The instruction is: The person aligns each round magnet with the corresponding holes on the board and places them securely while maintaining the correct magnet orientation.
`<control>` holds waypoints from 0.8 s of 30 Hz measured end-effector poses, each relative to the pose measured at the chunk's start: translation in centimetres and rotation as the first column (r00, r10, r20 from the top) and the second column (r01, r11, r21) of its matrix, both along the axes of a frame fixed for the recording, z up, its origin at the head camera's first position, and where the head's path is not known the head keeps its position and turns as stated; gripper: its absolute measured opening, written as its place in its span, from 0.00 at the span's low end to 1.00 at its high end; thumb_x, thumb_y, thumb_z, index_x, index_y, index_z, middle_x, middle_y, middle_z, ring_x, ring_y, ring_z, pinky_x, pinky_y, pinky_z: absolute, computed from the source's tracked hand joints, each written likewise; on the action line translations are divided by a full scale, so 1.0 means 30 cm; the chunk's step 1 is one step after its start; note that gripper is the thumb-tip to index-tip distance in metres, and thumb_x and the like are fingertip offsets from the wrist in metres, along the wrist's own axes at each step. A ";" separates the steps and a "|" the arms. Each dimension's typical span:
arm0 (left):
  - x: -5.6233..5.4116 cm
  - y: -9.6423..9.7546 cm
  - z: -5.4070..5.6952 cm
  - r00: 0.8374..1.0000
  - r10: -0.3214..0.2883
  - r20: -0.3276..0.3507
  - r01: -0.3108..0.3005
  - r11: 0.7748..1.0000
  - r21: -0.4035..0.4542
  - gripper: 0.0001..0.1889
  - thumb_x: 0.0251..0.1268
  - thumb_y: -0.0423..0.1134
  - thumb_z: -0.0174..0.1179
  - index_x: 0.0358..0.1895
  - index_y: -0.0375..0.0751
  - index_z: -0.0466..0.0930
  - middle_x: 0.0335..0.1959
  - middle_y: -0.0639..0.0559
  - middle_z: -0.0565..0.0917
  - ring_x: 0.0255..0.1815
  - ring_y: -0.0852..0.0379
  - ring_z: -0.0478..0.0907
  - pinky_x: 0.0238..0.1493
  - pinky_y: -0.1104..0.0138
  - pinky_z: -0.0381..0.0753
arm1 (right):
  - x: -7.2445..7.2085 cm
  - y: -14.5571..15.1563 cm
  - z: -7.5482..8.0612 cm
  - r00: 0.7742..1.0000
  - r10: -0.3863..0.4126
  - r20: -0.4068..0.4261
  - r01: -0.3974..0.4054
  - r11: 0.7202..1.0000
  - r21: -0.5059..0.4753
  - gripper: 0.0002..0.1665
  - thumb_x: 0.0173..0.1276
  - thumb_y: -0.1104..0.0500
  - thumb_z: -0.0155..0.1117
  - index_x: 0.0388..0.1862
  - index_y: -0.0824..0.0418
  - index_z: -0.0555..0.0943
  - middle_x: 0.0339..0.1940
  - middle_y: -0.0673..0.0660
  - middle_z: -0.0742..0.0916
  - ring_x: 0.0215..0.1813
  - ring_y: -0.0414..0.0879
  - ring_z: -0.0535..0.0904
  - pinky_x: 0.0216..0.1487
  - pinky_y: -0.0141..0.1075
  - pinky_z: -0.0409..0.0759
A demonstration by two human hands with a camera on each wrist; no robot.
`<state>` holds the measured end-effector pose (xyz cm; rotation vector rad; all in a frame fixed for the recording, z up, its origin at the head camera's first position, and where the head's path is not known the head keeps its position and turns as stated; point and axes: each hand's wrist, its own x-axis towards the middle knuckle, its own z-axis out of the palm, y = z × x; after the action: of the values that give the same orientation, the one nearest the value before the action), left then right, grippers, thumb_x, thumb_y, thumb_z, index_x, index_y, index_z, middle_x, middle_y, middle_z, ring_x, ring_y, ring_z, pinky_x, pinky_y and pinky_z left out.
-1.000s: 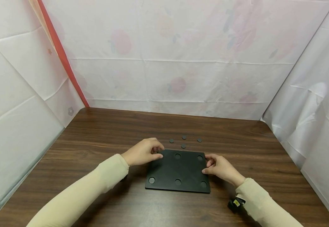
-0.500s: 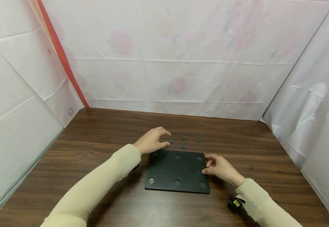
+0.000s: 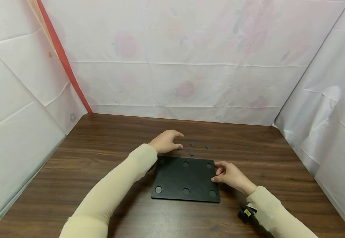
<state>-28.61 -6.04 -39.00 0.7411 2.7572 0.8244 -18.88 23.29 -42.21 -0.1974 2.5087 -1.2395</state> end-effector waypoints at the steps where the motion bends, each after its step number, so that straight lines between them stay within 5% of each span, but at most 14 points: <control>1: -0.005 0.004 -0.002 1.000 -0.001 0.010 0.001 1.000 -0.006 0.28 0.67 0.46 0.64 0.68 0.45 0.72 0.68 0.48 0.73 0.67 0.49 0.72 0.64 0.55 0.74 | 0.000 0.000 0.000 1.000 0.001 -0.001 -0.001 1.000 0.000 0.42 0.57 0.62 0.74 0.68 0.72 0.68 0.34 0.57 0.78 0.31 0.46 0.71 0.29 0.34 0.69; 17: -0.053 0.050 -0.027 0.997 0.034 0.062 -0.026 0.991 -0.133 0.25 0.68 0.45 0.63 0.66 0.46 0.74 0.67 0.48 0.74 0.71 0.48 0.68 0.69 0.55 0.71 | 0.001 0.000 -0.001 1.000 -0.001 0.000 0.001 1.000 -0.004 0.42 0.57 0.63 0.74 0.68 0.72 0.67 0.34 0.57 0.79 0.31 0.46 0.71 0.29 0.34 0.69; 24: -0.052 0.061 -0.023 0.995 0.024 0.092 -0.008 0.985 -0.171 0.24 0.68 0.44 0.63 0.65 0.44 0.75 0.62 0.48 0.78 0.64 0.49 0.75 0.63 0.57 0.76 | 0.002 0.003 0.000 1.000 -0.002 0.002 0.002 1.000 0.000 0.42 0.57 0.62 0.75 0.68 0.71 0.68 0.34 0.57 0.79 0.31 0.46 0.71 0.29 0.34 0.69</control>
<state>-30.16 -4.21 -39.69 0.6326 2.7102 0.5992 -18.81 23.36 -42.22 -0.1940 2.5082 -1.2399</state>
